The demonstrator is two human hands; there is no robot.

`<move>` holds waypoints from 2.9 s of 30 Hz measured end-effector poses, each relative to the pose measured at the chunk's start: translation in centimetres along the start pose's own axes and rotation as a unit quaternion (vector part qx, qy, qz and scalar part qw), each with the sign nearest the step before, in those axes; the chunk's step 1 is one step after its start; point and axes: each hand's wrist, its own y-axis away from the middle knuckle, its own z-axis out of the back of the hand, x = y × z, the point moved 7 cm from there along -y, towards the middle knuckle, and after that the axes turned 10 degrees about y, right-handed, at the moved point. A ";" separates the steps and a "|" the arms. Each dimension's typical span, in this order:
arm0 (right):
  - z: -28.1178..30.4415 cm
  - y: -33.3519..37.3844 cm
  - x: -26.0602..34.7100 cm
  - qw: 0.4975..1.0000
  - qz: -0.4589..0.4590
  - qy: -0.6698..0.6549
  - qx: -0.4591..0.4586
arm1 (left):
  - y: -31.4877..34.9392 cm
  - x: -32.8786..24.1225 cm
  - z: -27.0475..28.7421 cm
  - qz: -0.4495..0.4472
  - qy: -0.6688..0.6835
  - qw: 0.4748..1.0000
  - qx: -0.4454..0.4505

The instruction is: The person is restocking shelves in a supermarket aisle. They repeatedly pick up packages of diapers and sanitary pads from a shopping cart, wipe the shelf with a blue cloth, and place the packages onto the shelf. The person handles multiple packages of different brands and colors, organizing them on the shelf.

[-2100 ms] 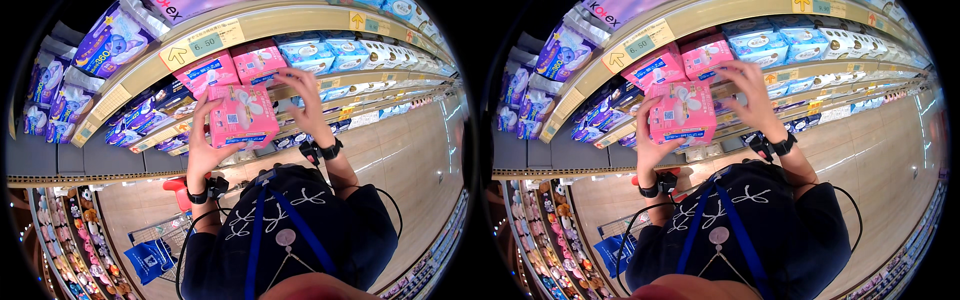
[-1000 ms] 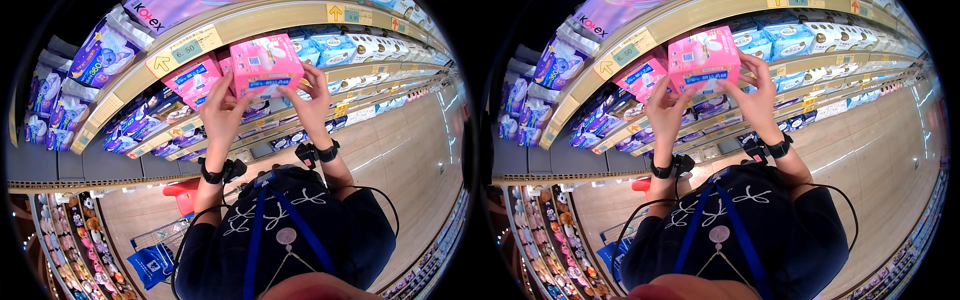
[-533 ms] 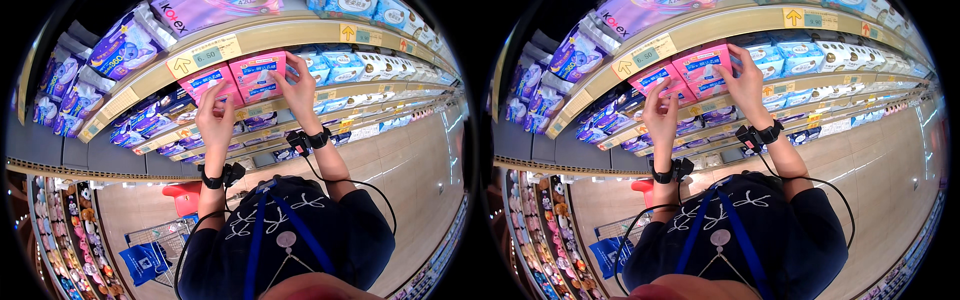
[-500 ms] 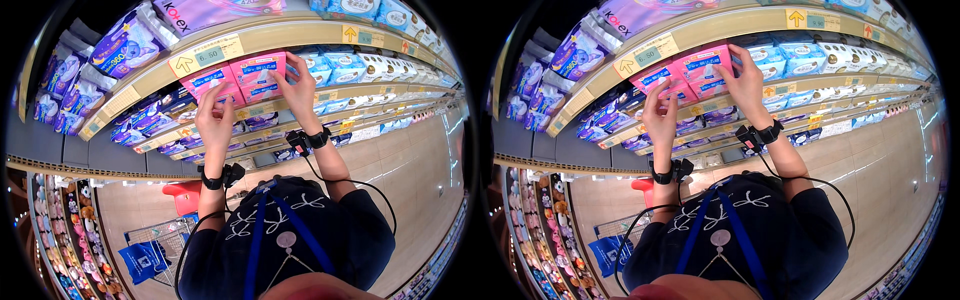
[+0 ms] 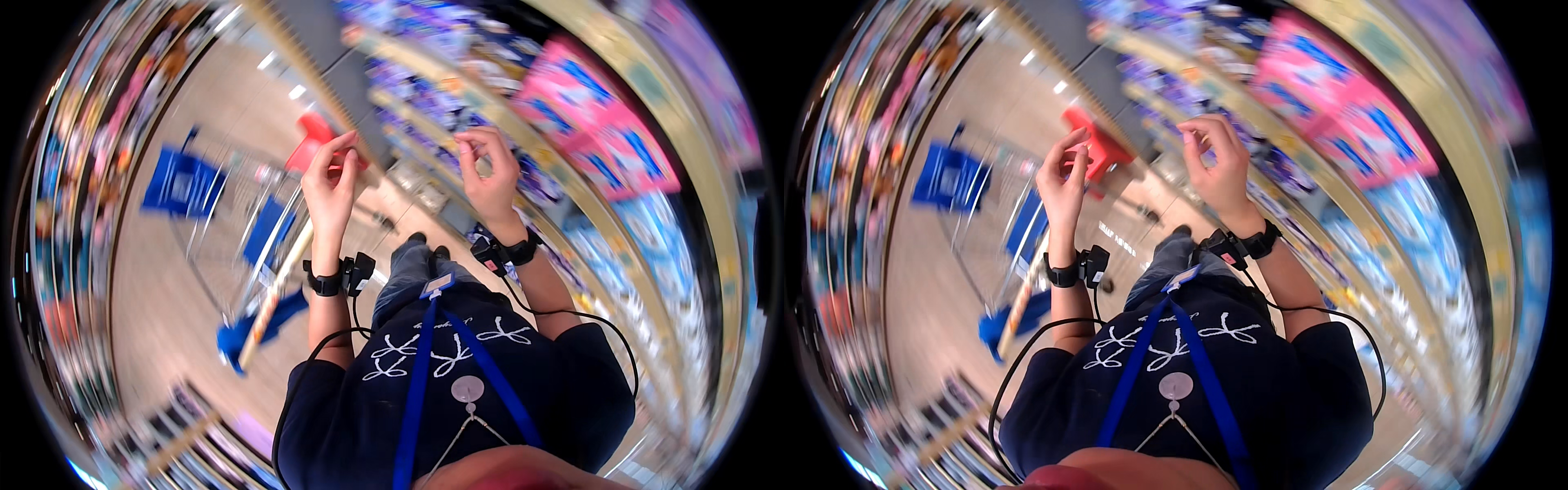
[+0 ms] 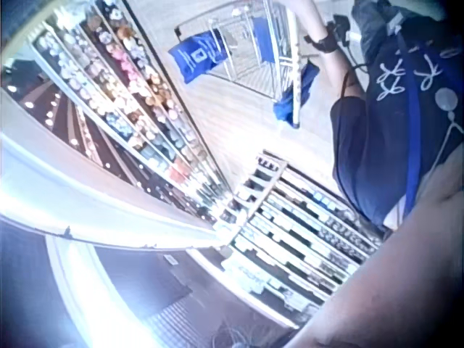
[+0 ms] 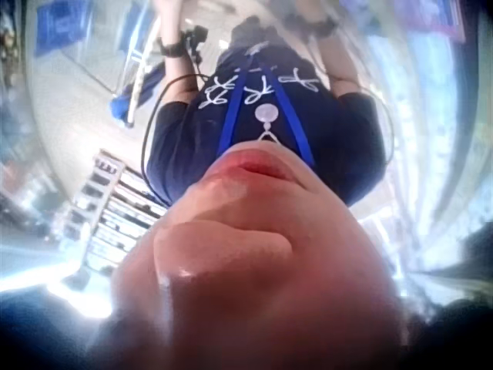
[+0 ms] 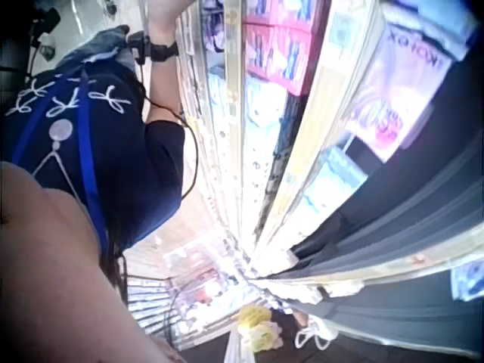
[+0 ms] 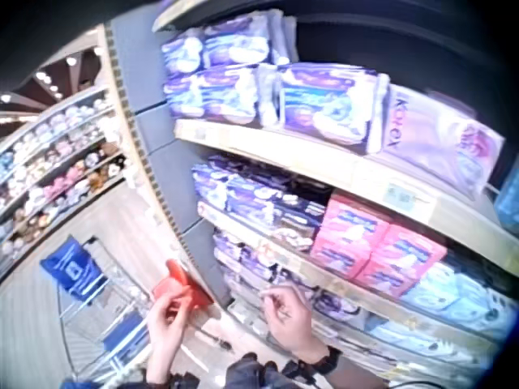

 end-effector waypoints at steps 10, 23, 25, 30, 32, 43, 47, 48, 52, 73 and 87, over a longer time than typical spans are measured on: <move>-25.3 12.9 9.7 0.915 0.210 -0.064 0.337 | 24.1 6.7 26.6 0.094 -0.356 0.878 -0.305; -29.5 16.8 5.9 0.856 0.248 0.137 0.432 | 26.6 13.0 30.0 0.162 -0.565 0.791 -0.169; -28.0 18.0 6.2 0.862 0.244 0.132 0.424 | 28.5 12.4 29.6 0.154 -0.562 0.797 -0.158; -22.1 21.5 7.1 0.873 0.229 0.107 0.418 | 33.3 10.3 27.5 0.198 -0.551 0.796 -0.151; -19.3 22.7 7.4 0.872 0.236 0.115 0.412 | 35.3 9.7 26.3 0.233 -0.526 0.805 -0.145; -4.5 29.2 7.3 0.888 0.228 0.076 0.392 | 47.3 5.3 17.5 0.208 -0.522 0.822 -0.094; 1.2 31.4 7.0 0.891 0.239 0.071 0.380 | 51.5 3.0 13.8 0.222 -0.512 0.826 -0.078; 2.8 31.9 6.7 0.890 0.240 0.073 0.380 | 52.7 2.5 12.7 0.223 -0.513 0.825 -0.081; 8.6 33.2 5.8 0.898 0.236 0.065 0.365 | 56.9 -0.2 7.9 0.205 -0.518 0.823 -0.108; 23.2 29.4 1.9 0.943 0.069 0.015 0.324 | 45.8 -6.1 -7.6 0.018 -0.455 0.873 0.173; 41.7 18.1 2.1 0.947 0.035 0.319 -0.029 | 26.3 -20.1 -31.6 -0.334 -0.143 0.862 0.352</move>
